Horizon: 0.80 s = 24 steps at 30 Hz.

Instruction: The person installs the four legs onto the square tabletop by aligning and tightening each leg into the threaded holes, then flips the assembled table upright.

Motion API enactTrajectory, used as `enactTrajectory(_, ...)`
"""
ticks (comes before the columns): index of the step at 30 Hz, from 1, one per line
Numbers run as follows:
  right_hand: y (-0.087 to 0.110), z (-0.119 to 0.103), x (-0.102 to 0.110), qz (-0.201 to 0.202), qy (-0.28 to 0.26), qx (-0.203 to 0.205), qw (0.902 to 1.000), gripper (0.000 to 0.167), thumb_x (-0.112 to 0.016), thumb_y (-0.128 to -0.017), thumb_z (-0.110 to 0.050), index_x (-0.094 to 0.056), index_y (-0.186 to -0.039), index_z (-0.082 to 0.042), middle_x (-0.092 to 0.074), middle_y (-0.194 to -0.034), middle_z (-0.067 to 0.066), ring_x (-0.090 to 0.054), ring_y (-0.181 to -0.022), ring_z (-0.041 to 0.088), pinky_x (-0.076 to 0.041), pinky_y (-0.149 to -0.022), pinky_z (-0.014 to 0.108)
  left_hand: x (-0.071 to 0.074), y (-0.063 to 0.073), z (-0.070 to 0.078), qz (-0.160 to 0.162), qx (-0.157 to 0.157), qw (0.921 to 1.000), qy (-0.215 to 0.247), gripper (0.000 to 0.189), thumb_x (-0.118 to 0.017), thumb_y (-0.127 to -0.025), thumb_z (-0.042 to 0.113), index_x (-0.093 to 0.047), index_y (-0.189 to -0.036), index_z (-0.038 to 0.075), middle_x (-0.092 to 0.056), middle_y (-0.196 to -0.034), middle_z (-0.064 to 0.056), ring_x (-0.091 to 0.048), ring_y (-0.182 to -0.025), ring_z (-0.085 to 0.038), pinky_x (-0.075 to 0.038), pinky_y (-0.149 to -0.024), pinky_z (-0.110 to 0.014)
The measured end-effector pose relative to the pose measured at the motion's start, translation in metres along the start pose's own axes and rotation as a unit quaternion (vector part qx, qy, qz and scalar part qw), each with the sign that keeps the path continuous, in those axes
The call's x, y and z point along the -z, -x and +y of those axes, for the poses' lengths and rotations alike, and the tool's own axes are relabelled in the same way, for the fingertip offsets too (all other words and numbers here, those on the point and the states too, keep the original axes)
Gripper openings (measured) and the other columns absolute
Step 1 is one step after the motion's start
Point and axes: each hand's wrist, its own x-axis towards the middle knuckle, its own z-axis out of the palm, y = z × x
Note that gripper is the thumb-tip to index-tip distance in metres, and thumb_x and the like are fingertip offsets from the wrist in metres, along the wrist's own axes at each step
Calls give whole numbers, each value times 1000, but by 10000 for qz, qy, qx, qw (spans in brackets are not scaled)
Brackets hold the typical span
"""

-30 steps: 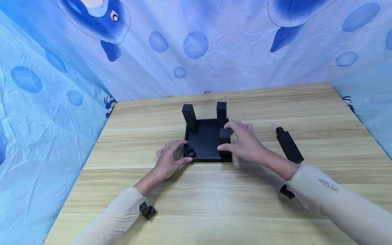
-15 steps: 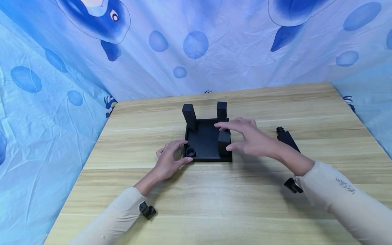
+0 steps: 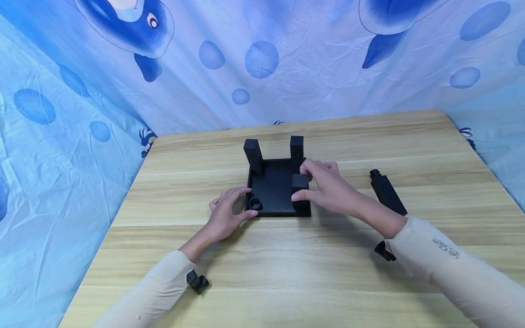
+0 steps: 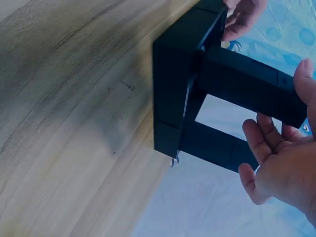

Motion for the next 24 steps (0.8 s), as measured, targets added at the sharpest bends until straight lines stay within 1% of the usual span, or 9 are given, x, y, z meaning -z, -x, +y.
enactTrajectory(3, 0, -2, 1, -42, 44, -90, 9999, 45, -77, -81, -30, -46, -106, -8, -54, -104, 5, -44, -103, 23, -17, -96, 51, 0, 0, 0, -1, 8, 10000, 16, 60, -79, -79, 35, -56, -131, 16, -54, -137, 1, -39, -129, -22, -15, -96, -52)
enactTrajectory(6, 1, -4, 5, -98, 55, -20, 9999, 54, -79, -80, -25, -49, -121, -7, -56, -116, 6, -46, -108, 23, -17, -98, 52, 0, 0, 0, -25, 29, 10000, 25, 60, -79, -79, 35, -56, -132, 16, -53, -137, 2, -39, -130, -21, -15, -96, -52)
enactTrajectory(8, 2, -4, 8, -141, 40, 169, 9997, 61, -80, -80, -19, -48, -131, -8, -56, -124, 7, -47, -113, 24, -17, -98, 52, 0, 0, 0, -29, 29, 10000, 14, 60, -78, -79, 36, -56, -132, 16, -53, -137, 2, -38, -130, -21, -15, -96, -52)
enactTrajectory(11, 3, -4, 15, -188, 57, 582, 9981, 66, -79, -78, -10, -49, -137, -10, -56, -129, 7, -48, -116, 24, -18, -96, 53, 0, 0, 0, -15, 23, 10000, 6, 60, -79, -79, 35, -56, -132, 16, -54, -137, 1, -39, -130, -21, -16, -96, -52)
enactTrajectory(13, 4, -4, 19, -269, 110, 788, 9965, 66, -78, -79, -6, -50, -138, -15, -55, -132, 4, -47, -120, 25, -18, -96, 53, -1, 0, 0, -4, 17, 10000, 11, 60, -79, -79, 35, -56, -132, 16, -54, -136, 1, -39, -130, -22, -16, -96, -52)
enactTrajectory(16, 4, -5, 24, -435, 278, 935, 9943, 61, -75, -82, -5, -54, -137, -21, -57, -131, 0, -47, -122, 24, -19, -96, 54, -1, 0, 0, -21, 41, 10000, 28, 60, -78, -79, 35, -56, -132, 16, -53, -137, 1, -39, -130, -21, -16, -97, -51)
enactTrajectory(19, 3, -7, 27, -518, 445, 1016, 9925, 54, -72, -85, -6, -58, -134, -22, -60, -128, 0, -48, -123, 25, -20, -97, 56, -1, 0, 0, -13, 36, 10000, 33, 61, -78, -79, 36, -56, -132, 16, -54, -137, 1, -39, -130, -21, -16, -97, -51)
enactTrajectory(21, 3, -8, 28, -441, 523, 1074, 9919, 50, -72, -85, -7, -60, -132, -20, -62, -125, 1, -50, -121, 26, -21, -97, 56, -1, 0, 0, -4, 36, 10000, 30, 61, -78, -79, 36, -56, -132, 16, -54, -136, 1, -39, -130, -21, -16, -97, -52)
enactTrajectory(24, 2, -8, 25, -157, 508, 1125, 9922, 45, -76, -82, -8, -64, -125, -15, -65, -117, 0, -53, -114, 24, -21, -96, 54, 0, 0, 1, 8, 36, 10000, 24, 60, -78, -79, 36, -56, -132, 16, -54, -136, 1, -39, -130, -21, -16, -97, -52)
